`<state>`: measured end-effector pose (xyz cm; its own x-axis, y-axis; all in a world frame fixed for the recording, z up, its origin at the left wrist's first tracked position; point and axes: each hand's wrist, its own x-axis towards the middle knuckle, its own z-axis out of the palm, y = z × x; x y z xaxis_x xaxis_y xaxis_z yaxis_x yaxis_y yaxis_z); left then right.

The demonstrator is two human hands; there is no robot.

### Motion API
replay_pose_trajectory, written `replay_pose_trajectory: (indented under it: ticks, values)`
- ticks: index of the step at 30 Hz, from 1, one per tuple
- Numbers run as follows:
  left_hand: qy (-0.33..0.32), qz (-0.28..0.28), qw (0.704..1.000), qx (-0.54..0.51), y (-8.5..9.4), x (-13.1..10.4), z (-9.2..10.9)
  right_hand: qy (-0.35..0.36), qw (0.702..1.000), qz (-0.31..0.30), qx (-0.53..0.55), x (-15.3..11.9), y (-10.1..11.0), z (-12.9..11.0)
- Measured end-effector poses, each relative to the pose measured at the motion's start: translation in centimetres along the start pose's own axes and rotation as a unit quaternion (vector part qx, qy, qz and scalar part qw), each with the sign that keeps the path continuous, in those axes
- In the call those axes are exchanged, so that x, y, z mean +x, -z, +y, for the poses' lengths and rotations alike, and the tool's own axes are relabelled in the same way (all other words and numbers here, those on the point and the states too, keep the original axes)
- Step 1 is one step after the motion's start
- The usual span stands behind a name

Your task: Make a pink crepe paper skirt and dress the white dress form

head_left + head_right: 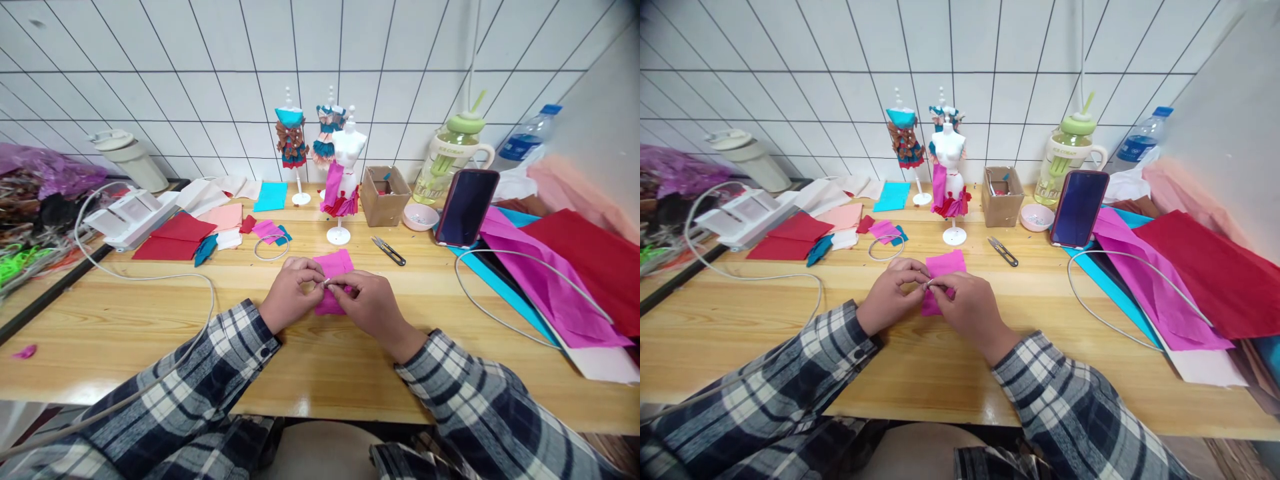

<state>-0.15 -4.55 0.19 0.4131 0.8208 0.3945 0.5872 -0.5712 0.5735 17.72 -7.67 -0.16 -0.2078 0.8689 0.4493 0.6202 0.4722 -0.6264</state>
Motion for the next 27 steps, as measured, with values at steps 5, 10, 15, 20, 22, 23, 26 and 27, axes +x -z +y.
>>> replay_pose_trajectory:
  ticks: [5,10,15,20,22,23,26,27]
  values:
    - [-0.007,-0.002,1.0,0.007,0.08,-0.03,0.06,-0.009,1.0,-0.004,0.002,0.09,0.0,0.03]
    - [-0.021,0.001,0.999,0.042,-0.09,-0.14,0.01,-0.014,1.0,-0.017,-0.006,0.05,-0.1,0.01]
    - [-0.046,0.001,0.995,0.086,-0.02,-0.27,0.28,-0.033,0.999,-0.014,-0.012,0.15,-0.22,-0.05]
    - [-0.056,-0.004,0.994,0.098,0.03,-0.4,0.59,-0.052,0.998,-0.021,-0.001,0.24,-0.27,-0.06]
    - [-0.061,-0.001,0.994,0.091,-0.04,-0.43,0.73,-0.053,0.998,-0.027,0.002,0.24,-0.29,-0.12]
    - [-0.062,0.001,0.995,0.084,-0.08,-0.44,0.79,-0.054,0.998,-0.028,0.004,0.25,-0.3,-0.15]
    - [-0.058,0.012,0.997,0.055,-0.16,-0.45,0.92,-0.054,0.998,-0.025,0.02,0.28,-0.34,-0.22]
    - [-0.055,0.014,0.997,0.046,-0.16,-0.45,0.96,-0.055,0.998,-0.025,0.028,0.31,-0.35,-0.22]
